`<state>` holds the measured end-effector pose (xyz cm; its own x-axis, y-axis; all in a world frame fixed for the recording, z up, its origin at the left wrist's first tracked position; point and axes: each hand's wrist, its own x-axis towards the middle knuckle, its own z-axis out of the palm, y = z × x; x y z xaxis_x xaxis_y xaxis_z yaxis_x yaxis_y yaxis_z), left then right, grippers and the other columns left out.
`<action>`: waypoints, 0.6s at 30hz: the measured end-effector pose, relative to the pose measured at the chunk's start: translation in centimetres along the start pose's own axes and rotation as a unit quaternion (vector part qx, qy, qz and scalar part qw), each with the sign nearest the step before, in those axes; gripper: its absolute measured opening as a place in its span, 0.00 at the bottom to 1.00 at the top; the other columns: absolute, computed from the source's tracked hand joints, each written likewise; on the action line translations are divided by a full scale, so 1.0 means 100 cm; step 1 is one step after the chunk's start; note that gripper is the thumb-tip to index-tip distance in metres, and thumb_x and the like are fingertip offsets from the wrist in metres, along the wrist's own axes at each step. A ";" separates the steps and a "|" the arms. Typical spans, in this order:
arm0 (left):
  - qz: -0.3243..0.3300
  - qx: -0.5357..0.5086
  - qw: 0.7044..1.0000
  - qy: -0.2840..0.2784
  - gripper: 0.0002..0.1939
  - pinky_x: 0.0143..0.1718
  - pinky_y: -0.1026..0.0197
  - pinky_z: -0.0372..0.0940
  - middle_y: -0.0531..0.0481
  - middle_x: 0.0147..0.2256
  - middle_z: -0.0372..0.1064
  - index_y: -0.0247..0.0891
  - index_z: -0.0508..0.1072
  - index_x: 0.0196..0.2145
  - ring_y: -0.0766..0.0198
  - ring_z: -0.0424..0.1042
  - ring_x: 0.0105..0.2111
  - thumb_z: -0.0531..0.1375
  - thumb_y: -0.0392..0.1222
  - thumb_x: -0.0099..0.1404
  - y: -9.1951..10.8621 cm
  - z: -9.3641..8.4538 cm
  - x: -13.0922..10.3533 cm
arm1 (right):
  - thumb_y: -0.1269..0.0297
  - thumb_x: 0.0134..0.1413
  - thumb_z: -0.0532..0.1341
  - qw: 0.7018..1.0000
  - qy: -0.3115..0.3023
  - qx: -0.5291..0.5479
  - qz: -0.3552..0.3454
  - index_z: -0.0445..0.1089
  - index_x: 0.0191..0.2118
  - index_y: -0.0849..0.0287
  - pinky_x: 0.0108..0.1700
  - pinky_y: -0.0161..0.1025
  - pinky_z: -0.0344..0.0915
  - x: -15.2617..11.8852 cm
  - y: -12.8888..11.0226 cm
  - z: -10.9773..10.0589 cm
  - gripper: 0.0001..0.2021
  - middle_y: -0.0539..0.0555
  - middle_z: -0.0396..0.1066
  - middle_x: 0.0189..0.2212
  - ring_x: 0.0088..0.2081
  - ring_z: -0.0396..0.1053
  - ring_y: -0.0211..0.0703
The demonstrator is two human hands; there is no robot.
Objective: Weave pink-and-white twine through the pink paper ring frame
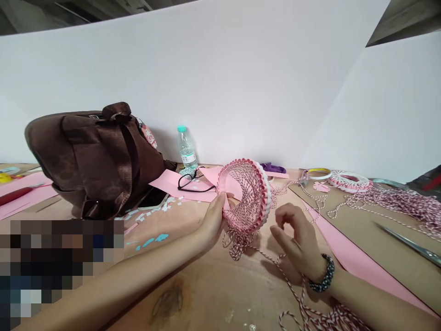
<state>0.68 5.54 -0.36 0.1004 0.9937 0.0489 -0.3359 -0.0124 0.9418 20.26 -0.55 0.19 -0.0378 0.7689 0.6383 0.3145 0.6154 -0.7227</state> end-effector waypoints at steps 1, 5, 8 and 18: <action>0.002 0.003 1.000 0.004 0.18 0.28 0.64 0.62 0.52 0.27 0.69 0.35 0.70 0.38 0.66 0.67 0.24 0.57 0.54 0.61 -0.001 -0.001 0.000 | 0.64 0.54 0.60 0.999 0.022 -0.035 -0.032 0.62 0.35 0.54 0.31 0.39 0.61 0.001 -0.001 -0.001 0.05 0.50 0.62 0.29 0.30 0.60 0.41; -0.008 -0.009 1.000 0.009 0.23 0.28 0.62 0.62 0.47 0.31 0.73 0.33 0.72 0.41 0.62 0.70 0.27 0.57 0.57 0.60 -0.002 0.001 0.000 | 0.64 0.59 0.56 0.998 -0.030 -0.038 -0.027 0.59 0.51 0.52 0.48 0.48 0.62 0.007 -0.006 -0.002 0.14 0.58 0.63 0.47 0.48 0.62 0.48; -0.011 -0.027 0.999 0.011 0.24 0.31 0.61 0.64 0.46 0.33 0.75 0.32 0.73 0.41 0.61 0.72 0.29 0.59 0.58 0.59 0.001 0.006 -0.001 | 0.62 0.62 0.53 0.993 -0.094 0.069 0.033 0.52 0.58 0.50 0.56 0.51 0.58 0.009 -0.010 0.001 0.19 0.58 0.60 0.53 0.55 0.59 0.47; -0.052 -0.073 0.995 0.046 0.13 0.22 0.64 0.59 0.52 0.18 0.69 0.34 0.71 0.24 0.67 0.64 0.17 0.65 0.47 0.55 0.010 0.009 0.000 | 0.57 0.56 0.59 0.982 -0.023 0.130 0.133 0.69 0.36 0.55 0.21 0.33 0.53 0.014 -0.024 -0.003 0.08 0.44 0.55 0.19 0.21 0.54 0.33</action>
<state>1.16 5.44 0.87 0.0581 0.9949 -0.0822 -0.4607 0.0998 0.8819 19.77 -1.03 2.86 -0.0318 0.9117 0.4096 0.0668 0.4108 -0.9093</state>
